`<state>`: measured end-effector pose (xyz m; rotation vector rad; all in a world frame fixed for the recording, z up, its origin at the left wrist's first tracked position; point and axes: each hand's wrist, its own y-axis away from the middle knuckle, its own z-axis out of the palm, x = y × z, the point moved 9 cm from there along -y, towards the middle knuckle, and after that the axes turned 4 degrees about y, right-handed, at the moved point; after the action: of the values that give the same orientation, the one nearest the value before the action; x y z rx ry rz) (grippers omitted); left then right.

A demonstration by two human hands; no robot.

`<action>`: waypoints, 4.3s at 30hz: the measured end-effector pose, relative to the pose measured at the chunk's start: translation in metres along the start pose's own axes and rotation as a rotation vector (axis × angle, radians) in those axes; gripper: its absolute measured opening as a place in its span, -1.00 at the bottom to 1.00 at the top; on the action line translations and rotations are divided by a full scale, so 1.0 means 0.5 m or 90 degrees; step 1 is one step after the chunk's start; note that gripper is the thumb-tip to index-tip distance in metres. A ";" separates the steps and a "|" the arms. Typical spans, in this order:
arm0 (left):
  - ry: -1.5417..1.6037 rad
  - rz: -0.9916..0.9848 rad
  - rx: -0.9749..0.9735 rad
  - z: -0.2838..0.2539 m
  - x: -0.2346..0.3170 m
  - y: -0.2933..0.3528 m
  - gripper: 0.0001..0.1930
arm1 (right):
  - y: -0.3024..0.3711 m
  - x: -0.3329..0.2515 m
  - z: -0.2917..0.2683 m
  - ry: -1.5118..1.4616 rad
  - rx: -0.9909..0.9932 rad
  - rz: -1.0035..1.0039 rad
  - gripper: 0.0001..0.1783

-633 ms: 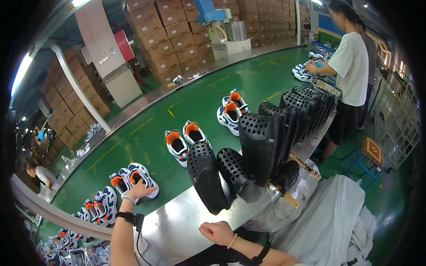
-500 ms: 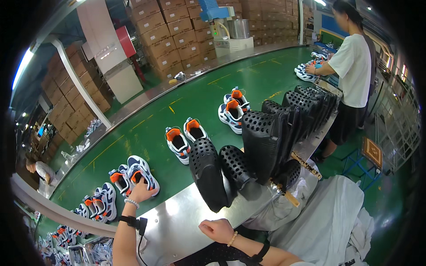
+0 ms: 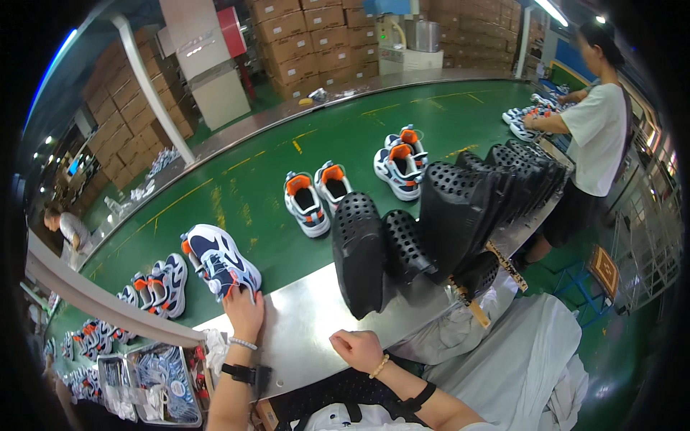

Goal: Inspecting and organizing manufactured shoes on a conveyor line.

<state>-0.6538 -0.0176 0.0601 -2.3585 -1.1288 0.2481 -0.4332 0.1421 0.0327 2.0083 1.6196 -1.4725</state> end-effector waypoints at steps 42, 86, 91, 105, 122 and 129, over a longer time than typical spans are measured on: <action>0.012 -0.112 0.054 -0.040 -0.149 -0.088 -0.82 | 0.000 -0.009 0.009 0.038 -0.023 -0.045 -0.91; -0.067 -0.001 -0.433 0.369 0.090 -0.343 -0.69 | 0.012 -0.033 -0.003 0.145 -0.013 -0.105 -0.84; -0.091 0.052 -0.356 0.334 0.101 -0.319 -0.67 | 0.012 -0.037 -0.011 0.125 0.012 -0.100 -0.81; -0.049 -0.054 -0.323 0.376 0.037 -0.327 -0.61 | 0.021 -0.049 -0.001 0.166 -0.003 -0.119 -0.79; -0.054 0.099 -0.558 0.337 0.043 -0.271 -0.53 | 0.028 -0.034 0.009 0.179 0.031 -0.110 -0.79; 0.081 0.220 -0.513 0.282 0.018 -0.227 -0.66 | 0.009 -0.051 -0.003 0.122 -0.027 -0.034 -0.79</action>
<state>-0.7770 0.1003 -0.0013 -3.2170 -0.8394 -0.3021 -0.4267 0.1245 0.0508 2.1556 1.7751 -1.2841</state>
